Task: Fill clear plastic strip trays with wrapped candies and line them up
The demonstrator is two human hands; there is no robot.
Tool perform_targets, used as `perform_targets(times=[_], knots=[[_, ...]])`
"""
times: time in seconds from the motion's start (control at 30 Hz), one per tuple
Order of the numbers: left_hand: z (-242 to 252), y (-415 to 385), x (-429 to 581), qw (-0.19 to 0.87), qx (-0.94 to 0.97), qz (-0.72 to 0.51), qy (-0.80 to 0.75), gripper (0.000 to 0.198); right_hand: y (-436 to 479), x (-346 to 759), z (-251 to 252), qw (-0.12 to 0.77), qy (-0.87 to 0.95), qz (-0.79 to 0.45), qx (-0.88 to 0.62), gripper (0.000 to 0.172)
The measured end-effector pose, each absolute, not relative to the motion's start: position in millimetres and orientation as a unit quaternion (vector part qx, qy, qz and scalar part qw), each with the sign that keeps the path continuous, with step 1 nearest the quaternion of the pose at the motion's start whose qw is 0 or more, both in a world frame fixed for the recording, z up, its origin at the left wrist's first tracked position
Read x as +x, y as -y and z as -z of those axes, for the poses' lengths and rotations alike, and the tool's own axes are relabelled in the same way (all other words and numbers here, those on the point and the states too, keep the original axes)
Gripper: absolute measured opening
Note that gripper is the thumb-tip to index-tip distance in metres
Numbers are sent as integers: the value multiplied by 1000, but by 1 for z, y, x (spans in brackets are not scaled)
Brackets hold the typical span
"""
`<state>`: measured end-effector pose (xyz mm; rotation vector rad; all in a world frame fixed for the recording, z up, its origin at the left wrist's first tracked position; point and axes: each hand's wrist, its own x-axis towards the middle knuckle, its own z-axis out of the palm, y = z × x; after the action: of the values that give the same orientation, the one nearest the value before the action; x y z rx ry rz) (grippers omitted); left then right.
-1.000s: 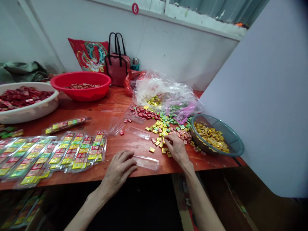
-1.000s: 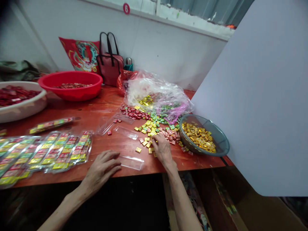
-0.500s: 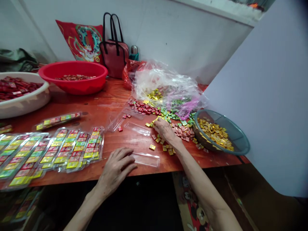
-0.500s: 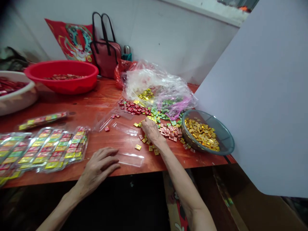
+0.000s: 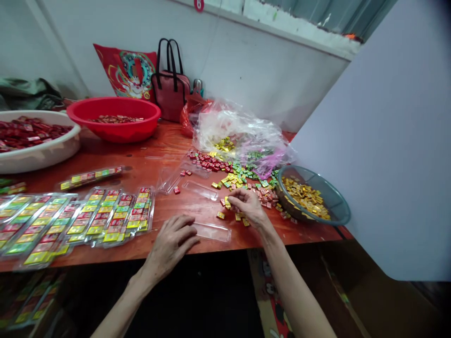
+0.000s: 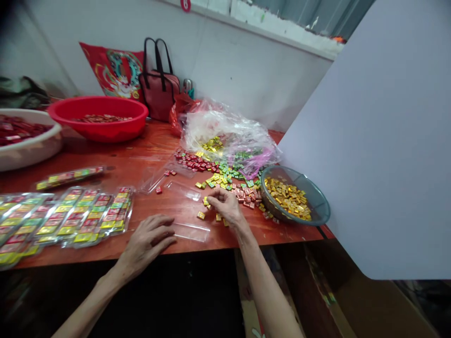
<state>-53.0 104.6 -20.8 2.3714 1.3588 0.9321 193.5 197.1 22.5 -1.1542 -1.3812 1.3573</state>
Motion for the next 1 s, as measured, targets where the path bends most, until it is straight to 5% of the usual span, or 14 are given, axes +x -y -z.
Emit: perform_targets(times=[0.4, 0.8, 1.0], knots=[[20, -104, -52, 128, 809, -328, -471, 13, -152, 172, -9, 414, 621, -490, -450, 13], [19, -104, -51, 125, 802, -341, -474, 17, -114, 147, 13, 282, 822, -23, -494, 12], [23, -106, -52, 122, 803, -347, -470, 19, -110, 155, 8, 304, 815, -56, -490, 11]])
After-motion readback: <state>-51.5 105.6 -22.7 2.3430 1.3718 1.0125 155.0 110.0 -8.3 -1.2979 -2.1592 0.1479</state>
